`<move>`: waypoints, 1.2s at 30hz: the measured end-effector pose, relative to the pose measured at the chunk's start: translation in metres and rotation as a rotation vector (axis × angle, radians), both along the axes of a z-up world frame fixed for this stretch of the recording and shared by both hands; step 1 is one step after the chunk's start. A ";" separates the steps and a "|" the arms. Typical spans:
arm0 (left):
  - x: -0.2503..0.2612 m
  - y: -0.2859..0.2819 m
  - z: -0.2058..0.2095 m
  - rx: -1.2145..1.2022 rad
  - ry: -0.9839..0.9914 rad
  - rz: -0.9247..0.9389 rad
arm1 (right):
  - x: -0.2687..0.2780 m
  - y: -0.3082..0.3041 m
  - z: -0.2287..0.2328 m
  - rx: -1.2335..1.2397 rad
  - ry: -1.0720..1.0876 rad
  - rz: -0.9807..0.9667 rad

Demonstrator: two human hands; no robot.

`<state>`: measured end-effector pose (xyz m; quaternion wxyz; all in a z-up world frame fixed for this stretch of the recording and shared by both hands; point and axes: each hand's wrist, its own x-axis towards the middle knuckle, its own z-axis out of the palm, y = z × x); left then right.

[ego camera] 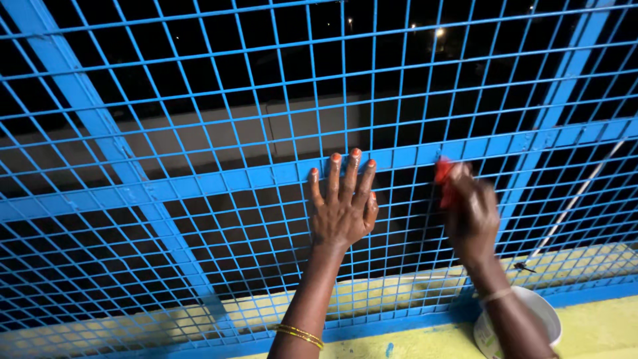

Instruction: The person cleans a blue metal grille by hand using a red cloth, dipping the cloth into a container of liquid and rubbing it over the bars and frame.

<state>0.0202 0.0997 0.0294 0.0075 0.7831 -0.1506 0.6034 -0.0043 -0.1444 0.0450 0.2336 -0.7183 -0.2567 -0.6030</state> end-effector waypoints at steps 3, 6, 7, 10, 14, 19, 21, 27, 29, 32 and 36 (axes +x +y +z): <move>-0.001 0.000 0.001 -0.007 -0.005 -0.013 | -0.002 0.001 -0.080 -0.041 0.106 -0.057; -0.005 -0.001 0.000 -0.011 -0.009 0.016 | -0.007 -0.006 -0.146 -0.148 0.246 -0.044; -0.003 0.000 0.001 -0.011 -0.008 0.021 | -0.003 -0.011 -0.158 -0.212 0.339 -0.041; 0.000 -0.001 -0.001 -0.009 -0.010 -0.034 | 0.027 -0.043 -0.141 -0.750 0.553 -0.248; -0.002 0.000 0.002 -0.007 -0.032 -0.016 | 0.046 -0.058 -0.024 -0.728 0.751 -0.187; -0.004 0.000 0.000 -0.011 -0.006 -0.018 | 0.011 -0.049 0.136 -0.389 -0.096 -0.252; -0.005 0.000 0.002 -0.006 -0.015 -0.016 | 0.006 -0.030 0.149 -0.387 -0.162 -0.326; -0.007 0.000 0.002 -0.025 -0.002 -0.060 | 0.038 0.015 -0.008 -0.370 0.072 -0.216; -0.007 0.001 0.002 -0.024 0.000 -0.053 | 0.036 0.017 -0.085 -0.385 0.167 -0.120; -0.006 0.000 0.003 -0.015 0.000 -0.048 | 0.032 0.005 -0.184 -0.578 0.277 -0.183; -0.003 0.001 -0.001 0.000 0.023 -0.021 | 0.035 -0.019 -0.228 -1.027 0.606 -0.041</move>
